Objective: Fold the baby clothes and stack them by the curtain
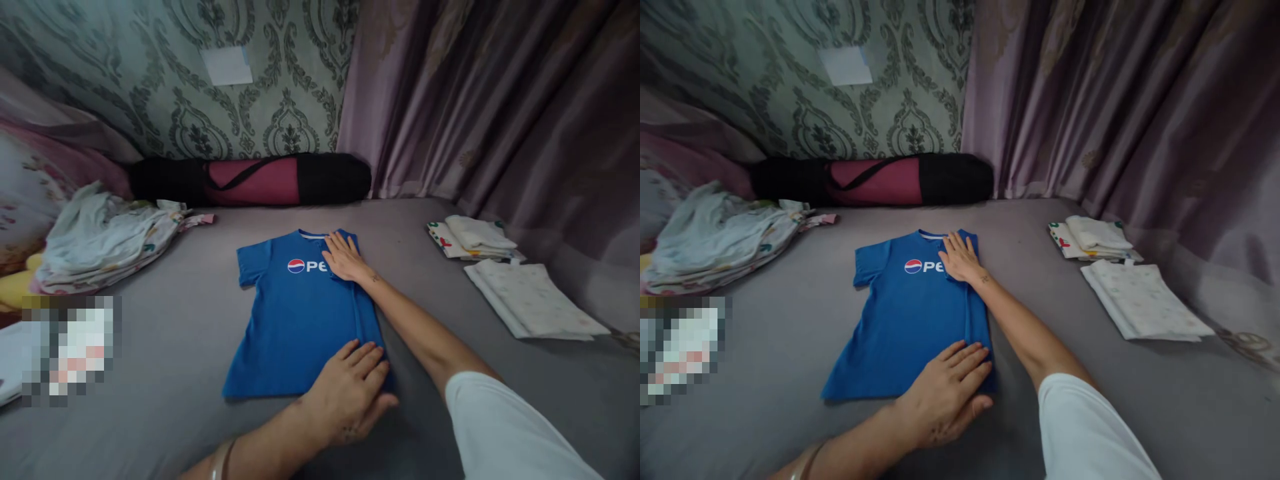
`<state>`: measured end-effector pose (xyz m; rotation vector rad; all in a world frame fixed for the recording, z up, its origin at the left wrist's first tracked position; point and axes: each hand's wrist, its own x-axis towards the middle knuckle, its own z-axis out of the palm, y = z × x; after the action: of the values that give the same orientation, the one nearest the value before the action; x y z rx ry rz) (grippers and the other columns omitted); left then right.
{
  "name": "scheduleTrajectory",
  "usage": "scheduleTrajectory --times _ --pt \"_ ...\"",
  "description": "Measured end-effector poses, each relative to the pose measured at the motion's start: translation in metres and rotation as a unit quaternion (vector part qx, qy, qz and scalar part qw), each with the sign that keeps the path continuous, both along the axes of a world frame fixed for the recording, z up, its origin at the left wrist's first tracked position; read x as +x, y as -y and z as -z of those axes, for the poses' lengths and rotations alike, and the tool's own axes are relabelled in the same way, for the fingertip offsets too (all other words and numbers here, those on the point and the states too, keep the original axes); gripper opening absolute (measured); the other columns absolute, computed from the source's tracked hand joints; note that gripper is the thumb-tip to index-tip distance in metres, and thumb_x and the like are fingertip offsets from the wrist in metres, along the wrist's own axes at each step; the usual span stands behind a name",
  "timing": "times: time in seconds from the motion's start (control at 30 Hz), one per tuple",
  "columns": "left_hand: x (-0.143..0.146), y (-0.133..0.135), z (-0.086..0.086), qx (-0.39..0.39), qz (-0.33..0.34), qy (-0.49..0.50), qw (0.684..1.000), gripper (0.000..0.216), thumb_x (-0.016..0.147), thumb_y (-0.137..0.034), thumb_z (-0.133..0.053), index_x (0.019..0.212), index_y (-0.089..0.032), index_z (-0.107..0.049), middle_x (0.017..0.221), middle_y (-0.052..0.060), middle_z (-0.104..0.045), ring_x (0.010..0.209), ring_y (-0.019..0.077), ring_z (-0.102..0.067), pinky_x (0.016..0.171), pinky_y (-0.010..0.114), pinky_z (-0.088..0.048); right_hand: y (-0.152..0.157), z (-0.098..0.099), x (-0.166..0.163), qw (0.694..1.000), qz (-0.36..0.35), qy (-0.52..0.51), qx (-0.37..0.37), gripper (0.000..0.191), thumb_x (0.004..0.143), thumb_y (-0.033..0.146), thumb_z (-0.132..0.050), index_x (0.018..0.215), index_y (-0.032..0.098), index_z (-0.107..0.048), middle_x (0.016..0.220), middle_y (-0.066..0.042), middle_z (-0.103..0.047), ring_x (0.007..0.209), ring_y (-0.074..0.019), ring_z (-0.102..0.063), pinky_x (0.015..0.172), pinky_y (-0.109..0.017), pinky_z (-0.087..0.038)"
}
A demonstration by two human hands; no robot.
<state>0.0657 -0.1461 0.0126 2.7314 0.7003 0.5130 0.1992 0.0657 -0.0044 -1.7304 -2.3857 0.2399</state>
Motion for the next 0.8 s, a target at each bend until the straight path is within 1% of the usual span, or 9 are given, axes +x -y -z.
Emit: scheduleTrajectory --times 0.07,0.17,0.27,0.33,0.4,0.5,0.6,0.7,0.8 --pt "0.000 -0.003 -0.005 -0.009 -0.035 0.035 0.999 0.038 0.098 -0.037 -0.036 0.120 -0.016 -0.059 0.128 0.010 -0.062 0.122 0.0209 -0.054 0.106 0.039 -0.039 0.008 0.001 -0.009 1.000 -0.026 -0.006 -0.010 0.069 0.097 0.048 -0.011 0.151 0.008 -0.022 0.159 -0.010 -0.015 0.147 -0.0216 -0.007 0.118 -0.043 -0.002" --pt "-0.001 -0.008 -0.011 -0.034 -0.069 0.074 0.994 0.032 0.098 -0.030 -0.036 0.103 -0.016 -0.064 0.109 0.009 -0.070 0.104 0.0187 -0.063 0.094 0.035 -0.047 0.014 0.006 -0.019 0.999 -0.025 -0.007 -0.037 0.072 0.097 0.051 -0.012 0.151 0.005 -0.022 0.159 -0.012 -0.016 0.147 -0.0226 -0.009 0.118 -0.042 -0.005" --pt "-0.003 -0.013 -0.011 -0.065 -0.094 0.093 0.989 0.032 0.098 -0.028 -0.036 0.090 -0.017 -0.065 0.094 0.007 -0.071 0.090 0.0166 -0.065 0.083 0.030 -0.049 0.011 0.006 -0.020 0.999 -0.023 -0.027 -0.039 0.071 0.097 0.051 -0.014 0.151 0.005 -0.023 0.158 -0.012 -0.018 0.147 -0.0224 -0.010 0.118 -0.042 -0.004" --pt "-0.005 -0.016 -0.011 -0.077 -0.126 0.101 0.984 0.036 0.099 -0.029 -0.035 0.080 -0.017 -0.063 0.083 0.007 -0.069 0.080 0.0154 -0.064 0.077 0.028 -0.047 0.010 0.001 -0.014 0.996 -0.020 -0.072 -0.044 0.069 0.097 0.048 -0.011 0.151 0.007 -0.024 0.158 -0.010 -0.019 0.146 -0.0201 -0.012 0.119 -0.039 -0.008" --pt "-0.008 -0.020 -0.011 -0.090 -0.170 0.110 0.975 0.041 0.099 -0.031 -0.034 0.070 -0.018 -0.060 0.071 0.005 -0.064 0.070 0.0138 -0.060 0.070 0.026 -0.045 0.017 -0.008 -0.004 0.992 -0.007 -0.122 -0.034 0.066 0.098 0.045 -0.009 0.151 0.008 -0.023 0.159 -0.009 -0.018 0.146 -0.0180 -0.012 0.118 -0.036 -0.011" --pt "-0.014 -0.026 -0.013 -0.119 -0.247 0.134 0.952 0.043 0.099 -0.036 -0.035 0.067 -0.018 -0.057 0.063 0.001 -0.058 0.060 0.0111 -0.054 0.059 0.023 -0.038 0.053 -0.018 0.015 0.991 -0.010 -0.134 -0.008 0.065 0.098 0.044 -0.014 0.151 0.009 -0.023 0.159 -0.009 -0.016 0.147 -0.0179 -0.009 0.119 -0.037 -0.009" --pt "-0.019 -0.033 -0.015 -0.138 -0.303 0.151 0.931 0.039 0.097 -0.039 -0.038 0.074 -0.017 -0.061 0.065 0.000 -0.061 0.058 0.0103 -0.052 0.056 0.022 -0.034 0.111 -0.019 0.029 0.996 -0.029 -0.088 -0.016 0.065 0.098 0.046 -0.017 0.152 0.010 -0.021 0.159 -0.010 -0.016 0.147 -0.0190 -0.008 0.119 -0.040 -0.010" --pt "-0.020 -0.038 -0.016 -0.151 -0.318 0.148 0.924 0.034 0.095 -0.038 -0.041 0.082 -0.018 -0.065 0.072 0.001 -0.066 0.062 0.0112 -0.056 0.058 0.022 -0.036 0.162 -0.011 0.034 0.997 -0.045 -0.049 -0.024 0.066 0.098 0.049 -0.018 0.153 0.014 -0.017 0.159 -0.008 -0.015 0.147 -0.0193 -0.008 0.119 -0.042 -0.012" --pt "-0.021 -0.039 -0.018 -0.156 -0.312 0.131 0.928 0.027 0.093 -0.033 -0.044 0.089 -0.018 -0.067 0.081 0.003 -0.069 0.069 0.0133 -0.061 0.063 0.023 -0.040 0.186 -0.003 0.032 0.998 -0.054 -0.029 -0.025 0.066 0.098 0.050 -0.020 0.153 0.014 -0.018 0.158 -0.009 -0.016 0.146 -0.0211 -0.009 0.119 -0.044 -0.014"
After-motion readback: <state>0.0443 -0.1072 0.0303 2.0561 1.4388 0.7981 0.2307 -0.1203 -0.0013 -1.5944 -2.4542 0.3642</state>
